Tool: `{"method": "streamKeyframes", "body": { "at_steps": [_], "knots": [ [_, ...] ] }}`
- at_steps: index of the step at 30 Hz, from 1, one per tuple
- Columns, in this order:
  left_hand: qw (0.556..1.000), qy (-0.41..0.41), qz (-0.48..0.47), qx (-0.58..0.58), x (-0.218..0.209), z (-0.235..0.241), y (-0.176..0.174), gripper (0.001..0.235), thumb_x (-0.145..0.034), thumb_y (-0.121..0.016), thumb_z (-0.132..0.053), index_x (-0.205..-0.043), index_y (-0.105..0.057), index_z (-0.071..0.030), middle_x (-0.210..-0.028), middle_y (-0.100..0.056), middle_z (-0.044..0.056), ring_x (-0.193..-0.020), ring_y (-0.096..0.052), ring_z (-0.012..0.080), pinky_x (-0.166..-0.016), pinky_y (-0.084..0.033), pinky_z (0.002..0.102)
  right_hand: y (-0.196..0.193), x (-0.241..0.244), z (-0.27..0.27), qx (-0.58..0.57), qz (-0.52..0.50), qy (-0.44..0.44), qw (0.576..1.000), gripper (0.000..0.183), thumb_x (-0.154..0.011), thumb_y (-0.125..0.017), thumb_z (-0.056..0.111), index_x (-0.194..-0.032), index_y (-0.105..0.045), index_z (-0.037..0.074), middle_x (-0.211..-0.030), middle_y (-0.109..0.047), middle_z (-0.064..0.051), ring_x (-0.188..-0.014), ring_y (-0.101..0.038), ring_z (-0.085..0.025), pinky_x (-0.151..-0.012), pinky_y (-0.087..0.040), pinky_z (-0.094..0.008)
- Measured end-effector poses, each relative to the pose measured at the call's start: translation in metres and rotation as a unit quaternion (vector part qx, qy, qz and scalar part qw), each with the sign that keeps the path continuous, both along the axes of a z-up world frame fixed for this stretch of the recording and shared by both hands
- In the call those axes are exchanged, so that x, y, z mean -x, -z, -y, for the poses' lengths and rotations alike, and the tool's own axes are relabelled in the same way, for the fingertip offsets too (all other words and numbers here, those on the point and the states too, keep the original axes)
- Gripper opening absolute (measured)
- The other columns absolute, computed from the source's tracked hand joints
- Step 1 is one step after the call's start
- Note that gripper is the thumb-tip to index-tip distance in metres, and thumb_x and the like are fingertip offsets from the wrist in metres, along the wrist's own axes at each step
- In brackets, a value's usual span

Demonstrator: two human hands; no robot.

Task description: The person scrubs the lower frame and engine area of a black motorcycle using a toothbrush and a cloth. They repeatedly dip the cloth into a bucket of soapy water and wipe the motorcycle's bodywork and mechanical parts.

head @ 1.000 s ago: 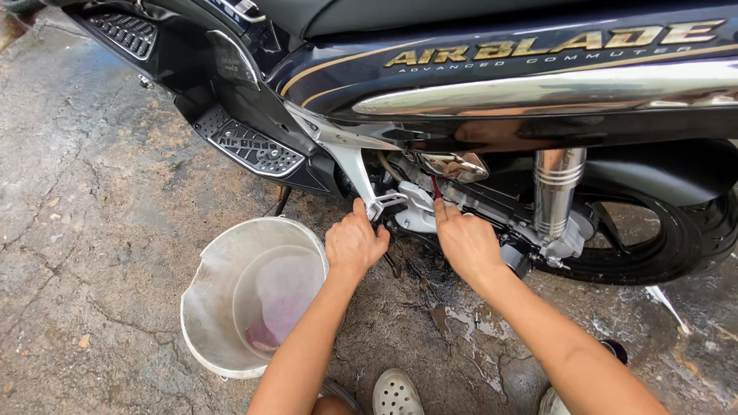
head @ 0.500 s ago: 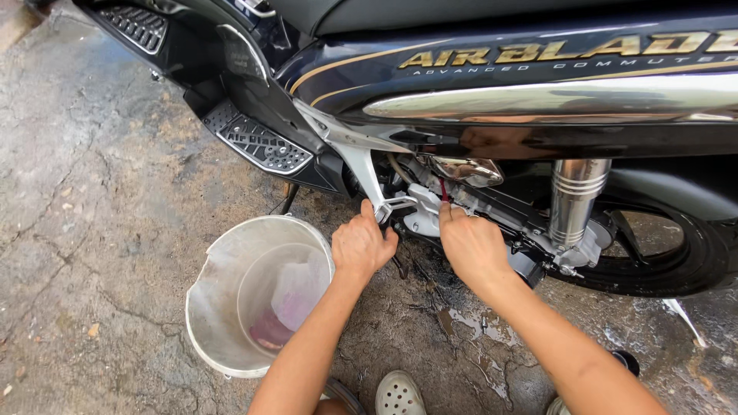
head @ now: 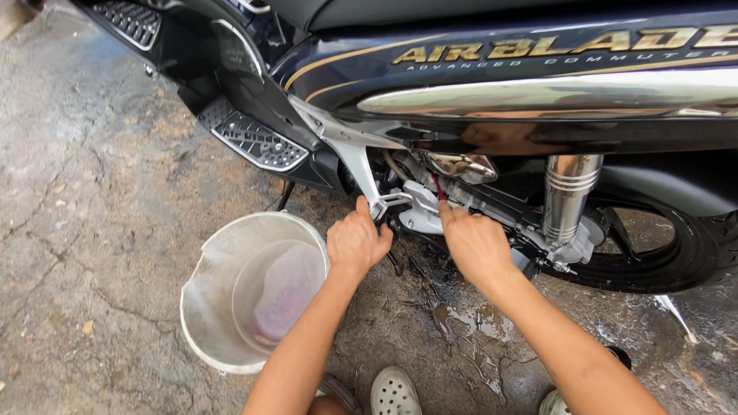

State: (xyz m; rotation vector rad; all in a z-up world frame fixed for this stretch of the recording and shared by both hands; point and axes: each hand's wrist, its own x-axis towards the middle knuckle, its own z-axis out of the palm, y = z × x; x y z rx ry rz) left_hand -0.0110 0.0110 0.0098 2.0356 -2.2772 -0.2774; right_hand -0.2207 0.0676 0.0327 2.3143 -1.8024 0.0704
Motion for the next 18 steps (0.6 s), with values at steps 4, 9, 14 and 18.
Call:
{"method": "streamKeyframes", "body": {
  "at_steps": [4, 9, 14, 18],
  "knots": [
    [1.000, 0.000, 0.008, 0.007, 0.001, -0.002, -0.001, 0.074, -0.084, -0.059, -0.042, -0.143, -0.046, 0.000, -0.097, -0.074, 0.019, -0.088, -0.075, 0.0417, -0.080, -0.061, 0.051, 0.002, -0.006, -0.011, 0.019, -0.026, -0.009, 0.999, 0.043, -0.088, -0.056, 0.001, -0.131, -0.065, 0.001, -0.082, -0.072, -0.009, -0.056, -0.070, -0.020, -0.051, -0.060, -0.036],
    [1.000, 0.010, 0.008, 0.008, -0.001, 0.000, 0.001, 0.073, -0.084, -0.059, -0.041, -0.143, -0.047, 0.001, -0.094, -0.074, 0.020, -0.086, -0.075, 0.0416, -0.076, -0.061, 0.051, 0.024, -0.011, 0.013, 0.019, 0.023, 0.058, 0.998, 0.043, -0.089, -0.054, 0.004, -0.130, -0.065, 0.004, -0.079, -0.070, -0.008, -0.059, -0.071, -0.026, -0.051, -0.059, -0.044],
    [1.000, 0.014, 0.004, 0.012, -0.002, 0.004, 0.001, 0.073, -0.084, -0.059, -0.040, -0.143, -0.046, 0.001, -0.094, -0.073, 0.020, -0.085, -0.075, 0.0415, -0.076, -0.062, 0.051, 0.004, -0.007, -0.006, 0.012, 0.012, 0.028, 0.999, 0.042, -0.089, -0.054, 0.005, -0.129, -0.066, 0.005, -0.079, -0.072, -0.009, -0.057, -0.071, -0.024, -0.049, -0.059, -0.041],
    [1.000, 0.012, 0.000, 0.010, -0.002, -0.002, 0.000, 0.073, -0.085, -0.059, -0.040, -0.143, -0.046, 0.002, -0.095, -0.074, 0.021, -0.088, -0.075, 0.0431, -0.078, -0.061, 0.052, 0.045, 0.011, 0.024, 0.054, -0.010, 0.023, 0.998, 0.045, -0.087, -0.055, 0.009, -0.131, -0.065, 0.006, -0.084, -0.071, -0.007, -0.062, -0.073, -0.027, -0.052, -0.059, -0.046]
  ]
}}
